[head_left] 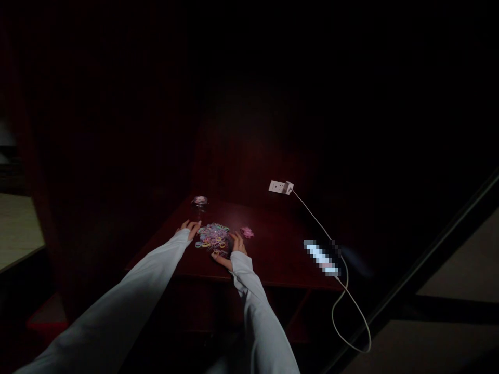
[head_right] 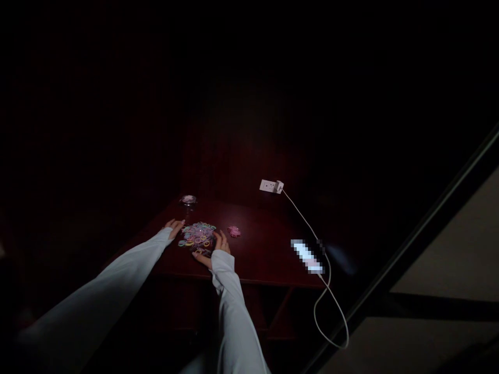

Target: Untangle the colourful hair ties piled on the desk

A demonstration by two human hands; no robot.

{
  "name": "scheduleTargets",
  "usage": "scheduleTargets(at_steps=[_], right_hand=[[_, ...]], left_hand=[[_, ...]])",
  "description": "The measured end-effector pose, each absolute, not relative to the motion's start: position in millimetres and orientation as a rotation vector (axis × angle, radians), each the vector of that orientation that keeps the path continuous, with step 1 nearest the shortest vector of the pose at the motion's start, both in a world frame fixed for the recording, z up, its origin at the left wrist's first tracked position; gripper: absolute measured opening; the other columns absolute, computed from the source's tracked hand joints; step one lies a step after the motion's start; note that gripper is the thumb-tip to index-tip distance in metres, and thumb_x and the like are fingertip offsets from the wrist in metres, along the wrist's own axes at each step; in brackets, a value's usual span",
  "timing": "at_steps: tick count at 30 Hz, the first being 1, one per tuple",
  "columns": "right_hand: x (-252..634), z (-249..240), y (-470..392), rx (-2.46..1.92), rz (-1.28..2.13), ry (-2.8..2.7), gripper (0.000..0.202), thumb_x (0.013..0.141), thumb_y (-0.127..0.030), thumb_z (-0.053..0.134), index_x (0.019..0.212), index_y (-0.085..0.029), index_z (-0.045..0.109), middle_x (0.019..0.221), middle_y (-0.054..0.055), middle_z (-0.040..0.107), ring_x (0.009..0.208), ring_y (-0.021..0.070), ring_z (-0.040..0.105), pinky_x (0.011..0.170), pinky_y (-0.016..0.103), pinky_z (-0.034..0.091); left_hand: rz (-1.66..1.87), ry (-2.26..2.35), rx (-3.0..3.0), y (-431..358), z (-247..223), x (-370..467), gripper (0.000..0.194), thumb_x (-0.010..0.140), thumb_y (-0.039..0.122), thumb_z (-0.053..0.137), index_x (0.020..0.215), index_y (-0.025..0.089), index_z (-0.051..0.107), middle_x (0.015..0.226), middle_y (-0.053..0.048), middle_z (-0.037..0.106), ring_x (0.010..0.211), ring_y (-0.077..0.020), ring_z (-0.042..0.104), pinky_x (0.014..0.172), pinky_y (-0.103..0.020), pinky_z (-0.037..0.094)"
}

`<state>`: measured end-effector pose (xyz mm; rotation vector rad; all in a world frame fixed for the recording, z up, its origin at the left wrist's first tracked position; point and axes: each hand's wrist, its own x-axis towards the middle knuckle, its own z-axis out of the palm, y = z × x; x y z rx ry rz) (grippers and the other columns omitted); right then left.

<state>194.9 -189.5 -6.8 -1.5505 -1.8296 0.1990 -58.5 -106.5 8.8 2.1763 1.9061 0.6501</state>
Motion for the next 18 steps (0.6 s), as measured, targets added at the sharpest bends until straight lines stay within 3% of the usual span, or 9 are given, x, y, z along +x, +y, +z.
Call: scheduleTargets(at_steps=[4, 7, 13, 18], right_hand=[[187.9, -2.9, -209.1, -1.694, 0.127, -1.861, 0.085, 0.087, -0.057, 0.081, 0.156, -0.013, 0.059, 0.168, 0.026, 0.049, 0.152, 0.0436, 0.053, 0.127, 0.057, 0.043], [177.5, -5.9, -217.0, -1.803, 0.032, -1.826, 0.078, 0.092, -0.056, 0.074, 0.150, -0.005, 0.065, 0.163, 0.033, 0.051, 0.154, 0.0455, 0.051, 0.126, 0.061, 0.043], [166.6, -7.2, -216.0, -1.745, -0.002, -1.772, 0.080, 0.096, -0.070, 0.057, 0.144, -0.007, 0.071, 0.153, 0.035, 0.060, 0.147, 0.0506, 0.057, 0.116, 0.075, 0.045], [176.0, -2.6, -230.5, -1.640, -0.032, -1.868, 0.081, 0.101, -0.068, 0.053, 0.156, -0.009, 0.062, 0.158, 0.031, 0.057, 0.151, 0.0450, 0.055, 0.121, 0.070, 0.043]], left_hand=[[0.558, 2.039, 2.027, -132.8, 0.0, -42.5, 0.074, 0.109, 0.057, 0.027, 0.162, 0.012, 0.051, 0.174, -0.024, 0.040, 0.164, -0.0353, 0.037, 0.133, -0.055, 0.028], [0.406, 2.054, 2.159, -153.9, -4.0, -36.2, 0.090, 0.102, 0.068, 0.045, 0.167, 0.007, 0.044, 0.177, -0.024, 0.029, 0.169, -0.0379, 0.023, 0.137, -0.057, 0.020], [0.194, 2.043, 2.210, -169.5, 6.6, -30.2, 0.129, 0.086, 0.096, 0.044, 0.173, 0.003, 0.027, 0.179, -0.027, 0.013, 0.171, -0.0390, 0.015, 0.138, -0.057, 0.014], [0.370, 2.005, 2.209, -163.1, 8.1, -31.3, 0.134, 0.080, 0.093, 0.055, 0.175, 0.005, 0.021, 0.179, -0.026, 0.019, 0.170, -0.0354, 0.020, 0.138, -0.052, 0.018]])
